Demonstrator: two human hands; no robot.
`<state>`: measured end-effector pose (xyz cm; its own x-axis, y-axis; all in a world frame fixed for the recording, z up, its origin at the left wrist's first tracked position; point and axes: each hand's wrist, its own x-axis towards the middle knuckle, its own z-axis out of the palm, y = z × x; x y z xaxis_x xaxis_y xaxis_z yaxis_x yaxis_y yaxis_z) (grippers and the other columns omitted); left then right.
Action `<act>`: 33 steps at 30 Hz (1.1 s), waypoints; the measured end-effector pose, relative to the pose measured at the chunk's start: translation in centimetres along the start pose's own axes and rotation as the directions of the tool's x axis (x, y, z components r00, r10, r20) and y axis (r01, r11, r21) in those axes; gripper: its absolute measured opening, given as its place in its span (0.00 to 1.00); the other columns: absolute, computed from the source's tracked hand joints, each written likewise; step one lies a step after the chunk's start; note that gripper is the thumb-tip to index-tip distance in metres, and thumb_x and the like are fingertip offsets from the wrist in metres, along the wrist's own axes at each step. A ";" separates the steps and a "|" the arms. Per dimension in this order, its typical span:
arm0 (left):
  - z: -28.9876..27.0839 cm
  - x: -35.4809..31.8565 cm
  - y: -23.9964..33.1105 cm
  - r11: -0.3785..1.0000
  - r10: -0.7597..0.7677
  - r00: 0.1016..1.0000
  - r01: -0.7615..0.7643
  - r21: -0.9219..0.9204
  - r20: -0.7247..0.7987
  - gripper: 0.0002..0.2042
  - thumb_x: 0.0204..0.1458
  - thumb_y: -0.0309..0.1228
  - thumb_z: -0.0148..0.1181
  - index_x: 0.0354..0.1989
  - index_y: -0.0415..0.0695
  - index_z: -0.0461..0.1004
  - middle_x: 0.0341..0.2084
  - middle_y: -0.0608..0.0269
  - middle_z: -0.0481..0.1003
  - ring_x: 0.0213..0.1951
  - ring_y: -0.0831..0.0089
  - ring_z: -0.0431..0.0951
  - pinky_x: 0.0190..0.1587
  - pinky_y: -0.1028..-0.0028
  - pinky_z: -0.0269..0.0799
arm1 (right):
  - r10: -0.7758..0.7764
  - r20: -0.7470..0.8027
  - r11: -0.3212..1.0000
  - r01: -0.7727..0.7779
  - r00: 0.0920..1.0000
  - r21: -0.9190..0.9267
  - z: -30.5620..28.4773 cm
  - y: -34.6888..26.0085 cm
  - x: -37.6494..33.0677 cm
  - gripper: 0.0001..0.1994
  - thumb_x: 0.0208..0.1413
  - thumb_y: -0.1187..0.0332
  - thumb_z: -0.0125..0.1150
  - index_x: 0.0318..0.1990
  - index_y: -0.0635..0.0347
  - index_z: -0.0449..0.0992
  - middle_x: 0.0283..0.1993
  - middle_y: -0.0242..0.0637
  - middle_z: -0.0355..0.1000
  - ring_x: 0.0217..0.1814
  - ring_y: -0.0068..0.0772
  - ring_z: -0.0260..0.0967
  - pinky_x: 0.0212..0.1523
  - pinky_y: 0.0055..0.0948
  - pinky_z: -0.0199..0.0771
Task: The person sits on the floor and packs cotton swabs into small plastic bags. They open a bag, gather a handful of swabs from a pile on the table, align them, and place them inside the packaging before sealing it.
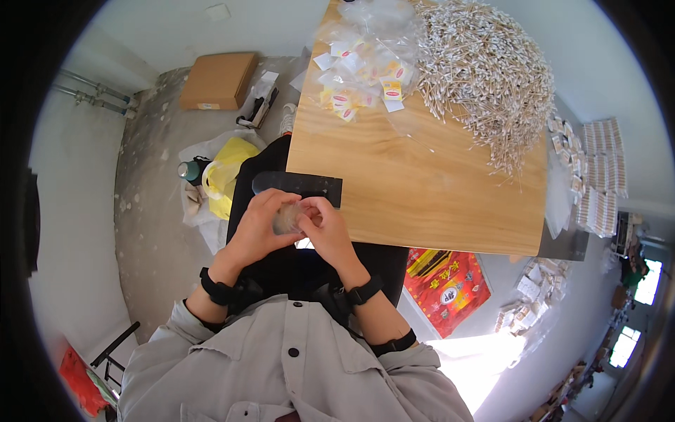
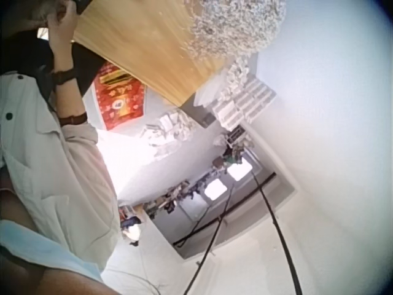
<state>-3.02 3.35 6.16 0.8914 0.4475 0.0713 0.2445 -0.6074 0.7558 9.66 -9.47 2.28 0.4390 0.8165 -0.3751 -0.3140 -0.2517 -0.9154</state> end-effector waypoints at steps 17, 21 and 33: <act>-3.3 0.4 -8.6 0.934 -0.118 0.993 0.116 0.337 -0.014 0.33 0.31 0.31 0.75 0.52 0.44 0.71 0.42 0.55 0.73 0.49 0.53 0.70 0.54 0.60 0.65 | 0.047 -0.135 0.994 -0.059 0.990 -0.090 -4.4 1.8 0.9 0.12 0.62 0.69 0.57 0.49 0.65 0.72 0.36 0.35 0.73 0.39 0.26 0.77 0.39 0.23 0.77; -3.5 1.9 -8.4 0.949 -0.053 0.997 0.035 0.315 0.049 0.34 0.30 0.30 0.75 0.52 0.43 0.71 0.44 0.53 0.72 0.50 0.52 0.70 0.55 0.60 0.65 | 0.017 -0.125 0.997 -0.026 0.992 -0.067 -4.8 2.4 0.8 0.12 0.62 0.70 0.57 0.49 0.65 0.72 0.37 0.35 0.73 0.38 0.26 0.77 0.38 0.23 0.77; -4.2 2.7 -8.3 0.990 -0.075 0.979 0.051 0.132 0.190 0.36 0.32 0.29 0.76 0.56 0.44 0.70 0.46 0.53 0.71 0.51 0.53 0.71 0.55 0.63 0.67 | 0.035 -0.094 0.999 -0.039 0.995 -0.034 -5.0 2.0 0.3 0.11 0.63 0.70 0.55 0.50 0.65 0.71 0.37 0.36 0.73 0.39 0.25 0.77 0.39 0.23 0.75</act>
<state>-4.22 12.36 2.87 0.9267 0.3591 -0.1109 0.3375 -0.6652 0.6660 13.39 -12.35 -0.43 0.5050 0.7545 -0.4192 -0.3017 -0.3007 -0.9047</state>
